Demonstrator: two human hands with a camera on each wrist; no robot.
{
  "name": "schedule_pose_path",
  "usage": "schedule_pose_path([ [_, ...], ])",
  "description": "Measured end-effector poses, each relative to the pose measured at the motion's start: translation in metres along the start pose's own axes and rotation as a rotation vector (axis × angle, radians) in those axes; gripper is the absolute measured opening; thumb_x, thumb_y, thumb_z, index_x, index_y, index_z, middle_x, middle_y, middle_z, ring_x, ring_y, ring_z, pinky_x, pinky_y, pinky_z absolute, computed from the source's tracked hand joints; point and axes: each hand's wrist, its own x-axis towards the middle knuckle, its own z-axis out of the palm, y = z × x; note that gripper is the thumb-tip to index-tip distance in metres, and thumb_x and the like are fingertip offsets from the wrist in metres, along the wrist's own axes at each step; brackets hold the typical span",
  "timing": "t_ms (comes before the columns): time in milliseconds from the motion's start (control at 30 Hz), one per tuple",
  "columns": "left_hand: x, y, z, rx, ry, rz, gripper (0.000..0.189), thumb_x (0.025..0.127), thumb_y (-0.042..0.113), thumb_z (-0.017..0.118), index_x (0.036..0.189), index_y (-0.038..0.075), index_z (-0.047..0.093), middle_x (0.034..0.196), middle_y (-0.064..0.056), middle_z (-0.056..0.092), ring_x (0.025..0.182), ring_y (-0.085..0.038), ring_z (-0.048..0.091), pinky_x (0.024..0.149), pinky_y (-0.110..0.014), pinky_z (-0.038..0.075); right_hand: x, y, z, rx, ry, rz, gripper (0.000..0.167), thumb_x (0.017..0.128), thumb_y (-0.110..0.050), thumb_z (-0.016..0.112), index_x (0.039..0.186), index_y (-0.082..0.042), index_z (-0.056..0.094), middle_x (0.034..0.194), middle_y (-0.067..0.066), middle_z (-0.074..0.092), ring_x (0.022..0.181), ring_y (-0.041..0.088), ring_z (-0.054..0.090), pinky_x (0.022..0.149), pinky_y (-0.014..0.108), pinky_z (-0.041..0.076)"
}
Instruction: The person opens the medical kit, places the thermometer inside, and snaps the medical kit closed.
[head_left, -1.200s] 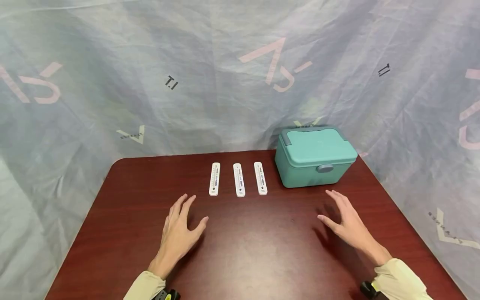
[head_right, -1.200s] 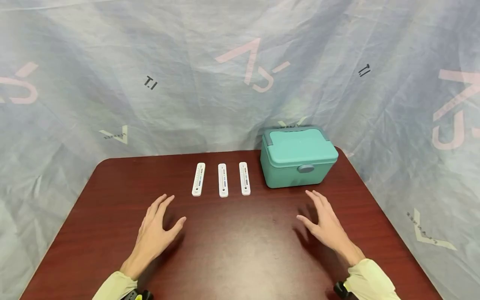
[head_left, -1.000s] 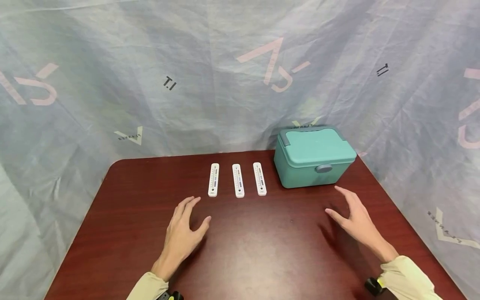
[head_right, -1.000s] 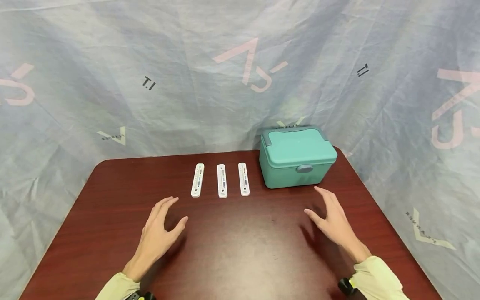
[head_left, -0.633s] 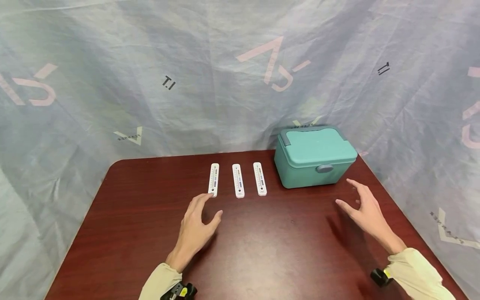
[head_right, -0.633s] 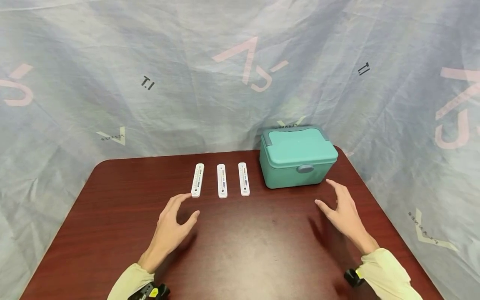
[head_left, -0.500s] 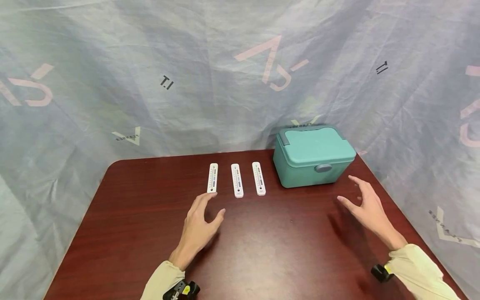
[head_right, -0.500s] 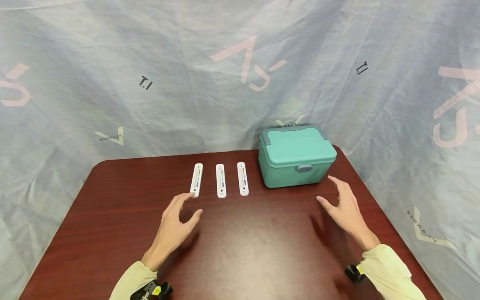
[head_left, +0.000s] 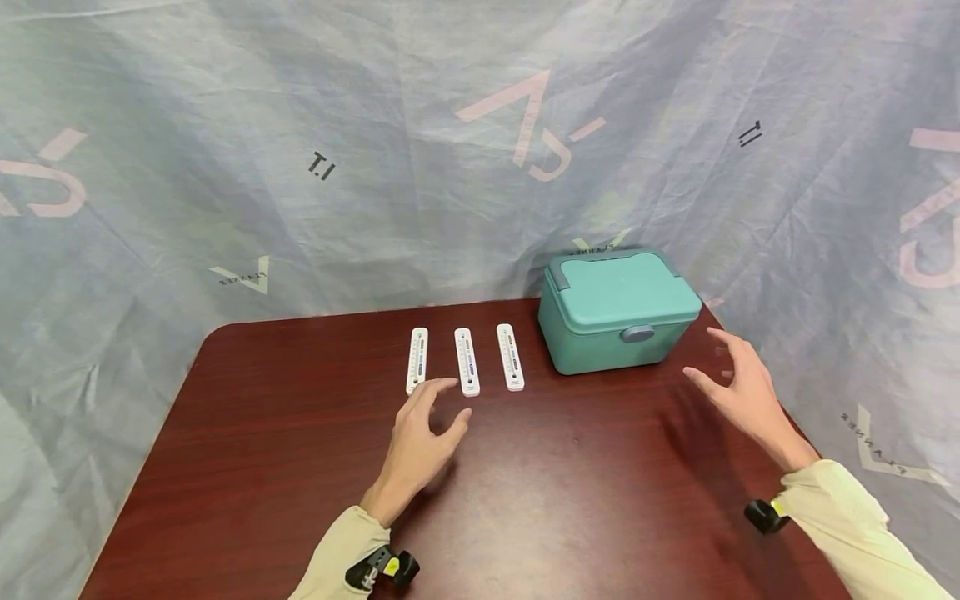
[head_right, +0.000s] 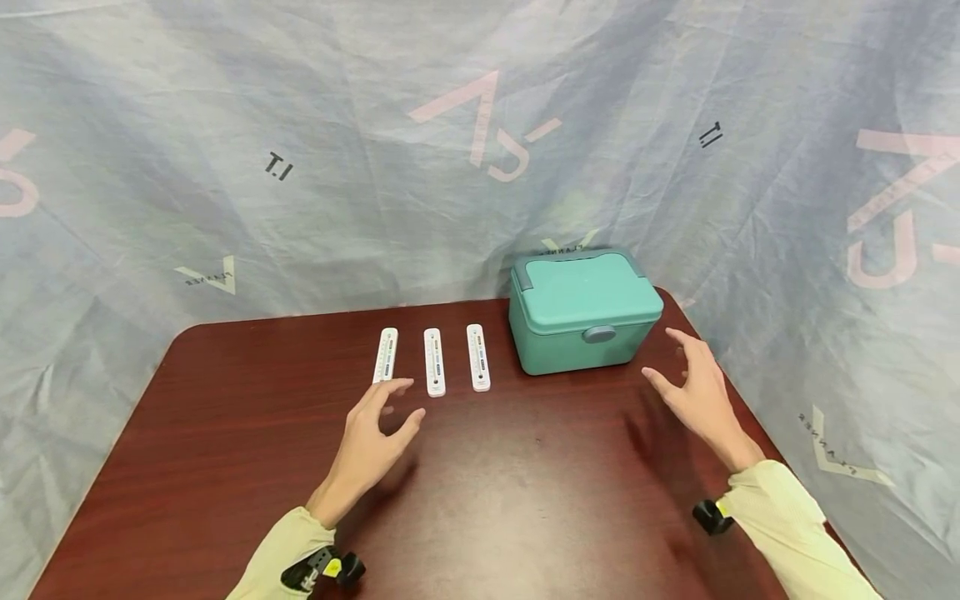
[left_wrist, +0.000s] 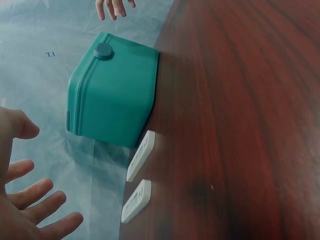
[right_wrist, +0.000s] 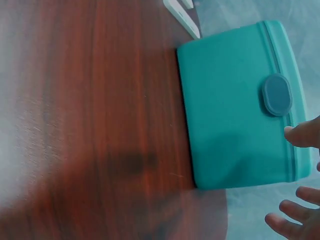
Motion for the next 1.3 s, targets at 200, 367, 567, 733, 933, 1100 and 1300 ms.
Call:
schedule_pose_path([
  [200,0.010,0.009,0.009,-0.053,-0.022,-0.015,0.037,0.083,0.022,0.071,0.118,0.018,0.061,0.110,0.006,0.059,0.100,-0.007,0.056,0.079,-0.031,0.051,0.011,0.001,-0.008,0.001,0.023,0.005,0.070,0.083,-0.019,0.073,0.143,-0.009,0.038,0.129,0.020,0.044,0.111,0.036,0.045,0.073,0.011,0.034],
  [367,0.017,0.015,0.019,-0.095,-0.039,-0.006,0.035,0.084,0.021,0.071,0.118,0.019,0.062,0.109,0.006,0.059,0.096,-0.007,0.055,0.077,-0.030,0.051,0.019,-0.001,-0.012,-0.008,0.014,0.005,0.069,0.084,-0.021,0.072,0.142,-0.007,0.039,0.130,0.021,0.044,0.113,0.038,0.045,0.072,0.010,0.033],
  [567,0.026,0.022,0.032,-0.112,-0.054,0.036,0.034,0.083,0.021,0.070,0.116,0.018,0.062,0.108,0.006,0.060,0.098,-0.007,0.056,0.078,-0.027,0.049,0.028,-0.001,-0.016,-0.020,0.010,0.014,0.069,0.084,-0.022,0.072,0.143,-0.009,0.038,0.132,0.021,0.043,0.113,0.040,0.047,0.078,0.027,0.041],
  [733,0.032,0.027,0.041,-0.141,-0.064,0.049,0.032,0.084,0.020,0.069,0.116,0.017,0.062,0.105,0.007,0.060,0.098,-0.007,0.056,0.076,-0.025,0.050,0.037,-0.001,-0.018,-0.026,0.008,-0.002,0.069,0.084,-0.021,0.072,0.143,-0.010,0.039,0.133,0.021,0.043,0.111,0.039,0.048,0.080,0.047,0.044],
  [933,0.039,0.035,0.051,-0.177,-0.072,0.036,0.032,0.084,0.020,0.069,0.115,0.015,0.062,0.104,0.005,0.060,0.094,-0.008,0.057,0.074,-0.034,0.053,0.046,0.001,-0.021,-0.037,-0.006,-0.012,0.069,0.082,-0.022,0.074,0.140,-0.004,0.041,0.133,0.023,0.042,0.110,0.040,0.047,0.079,0.051,0.043],
  [1100,0.043,0.044,0.061,-0.206,-0.095,0.001,0.031,0.084,0.020,0.069,0.114,0.015,0.063,0.102,0.005,0.059,0.088,-0.009,0.057,0.073,-0.033,0.052,0.050,0.004,-0.023,-0.032,-0.043,0.002,0.073,0.081,-0.025,0.075,0.141,-0.003,0.038,0.135,0.024,0.038,0.112,0.042,0.045,0.082,0.057,0.042],
  [1300,0.048,0.053,0.074,-0.214,-0.125,-0.023,0.030,0.085,0.020,0.068,0.114,0.017,0.062,0.105,0.006,0.059,0.096,-0.011,0.058,0.076,-0.023,0.050,0.056,0.007,-0.020,-0.048,-0.082,-0.024,0.072,0.083,-0.025,0.074,0.141,-0.002,0.038,0.135,0.025,0.038,0.111,0.041,0.044,0.083,0.056,0.041],
])
